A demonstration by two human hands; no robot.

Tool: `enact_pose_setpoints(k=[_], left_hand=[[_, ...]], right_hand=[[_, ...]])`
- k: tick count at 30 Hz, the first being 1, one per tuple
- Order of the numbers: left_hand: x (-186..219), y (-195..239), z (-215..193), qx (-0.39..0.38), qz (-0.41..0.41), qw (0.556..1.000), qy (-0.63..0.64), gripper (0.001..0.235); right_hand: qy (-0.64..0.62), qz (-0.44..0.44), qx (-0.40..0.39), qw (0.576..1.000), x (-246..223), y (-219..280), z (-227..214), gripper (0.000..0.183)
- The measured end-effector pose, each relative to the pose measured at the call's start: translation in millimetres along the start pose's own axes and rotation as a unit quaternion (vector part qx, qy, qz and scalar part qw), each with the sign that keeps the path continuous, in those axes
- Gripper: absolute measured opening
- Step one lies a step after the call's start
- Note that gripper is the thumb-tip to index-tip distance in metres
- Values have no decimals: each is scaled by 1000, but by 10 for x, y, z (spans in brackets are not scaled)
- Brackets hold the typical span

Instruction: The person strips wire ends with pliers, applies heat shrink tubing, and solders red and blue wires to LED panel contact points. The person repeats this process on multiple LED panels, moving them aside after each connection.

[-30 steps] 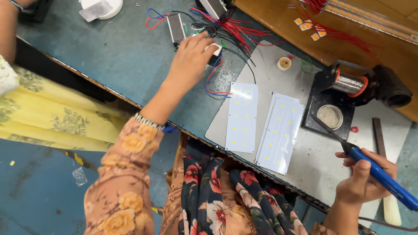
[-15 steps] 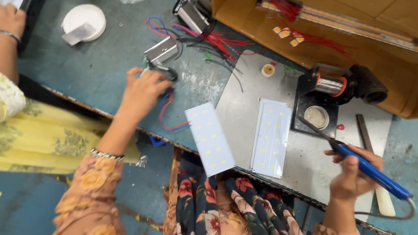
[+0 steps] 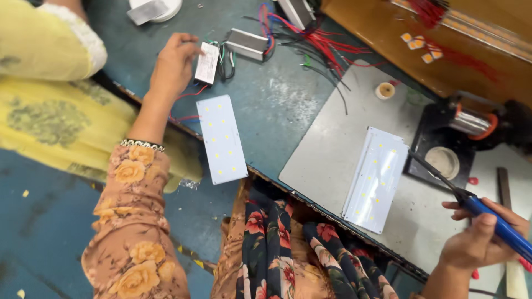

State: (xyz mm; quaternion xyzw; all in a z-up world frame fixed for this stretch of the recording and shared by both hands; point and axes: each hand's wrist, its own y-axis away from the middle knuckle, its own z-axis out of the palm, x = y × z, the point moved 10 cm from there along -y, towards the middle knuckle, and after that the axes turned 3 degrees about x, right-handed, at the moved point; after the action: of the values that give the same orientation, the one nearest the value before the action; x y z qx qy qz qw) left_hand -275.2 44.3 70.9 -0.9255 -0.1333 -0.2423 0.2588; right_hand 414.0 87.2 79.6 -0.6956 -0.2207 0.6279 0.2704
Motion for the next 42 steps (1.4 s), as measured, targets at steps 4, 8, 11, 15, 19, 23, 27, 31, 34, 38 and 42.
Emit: enact_pose_setpoints(k=[4,8,11,15,19,23,27,31,34,38,42], left_hand=[[-199,195,197,-27,-105,992,-69,64],[-185,232,362,0,-58,987,-147,67],[-395,-48,328,37,-45,986,-155,59],[-708,-544,323,59,-18,983,-172,48],[-779,-916,430,87,-28,972,-218,42],[-375,-1092,568,121,54,969,-211,46],[110,-1126,1176,-115,137,982,-60,73],[240,-1190,1508,-282,144,936,-154,68],[281,-1217,1560,-316,140,919,-190,67],[287,-1045,1636,-329,102,919,-193,60],[694,-874,1461,-184,168,960,-126,34]], right_hand=[[13,-14,-10,1000,93,-78,-6,41],[-13,-12,2,1000,88,-69,95,40],[-18,-18,1,1000,-3,-105,150,38],[-39,2,21,999,-71,-110,157,37],[-27,4,30,999,-106,-66,188,40],[-13,4,34,999,-108,-93,161,41],[-23,13,39,999,-74,-129,131,40],[-14,1,40,999,-100,-167,77,43],[-7,-3,52,999,-126,-141,-7,44],[-3,0,62,998,-131,-106,-75,46],[-19,-5,66,998,-197,-130,-41,47]])
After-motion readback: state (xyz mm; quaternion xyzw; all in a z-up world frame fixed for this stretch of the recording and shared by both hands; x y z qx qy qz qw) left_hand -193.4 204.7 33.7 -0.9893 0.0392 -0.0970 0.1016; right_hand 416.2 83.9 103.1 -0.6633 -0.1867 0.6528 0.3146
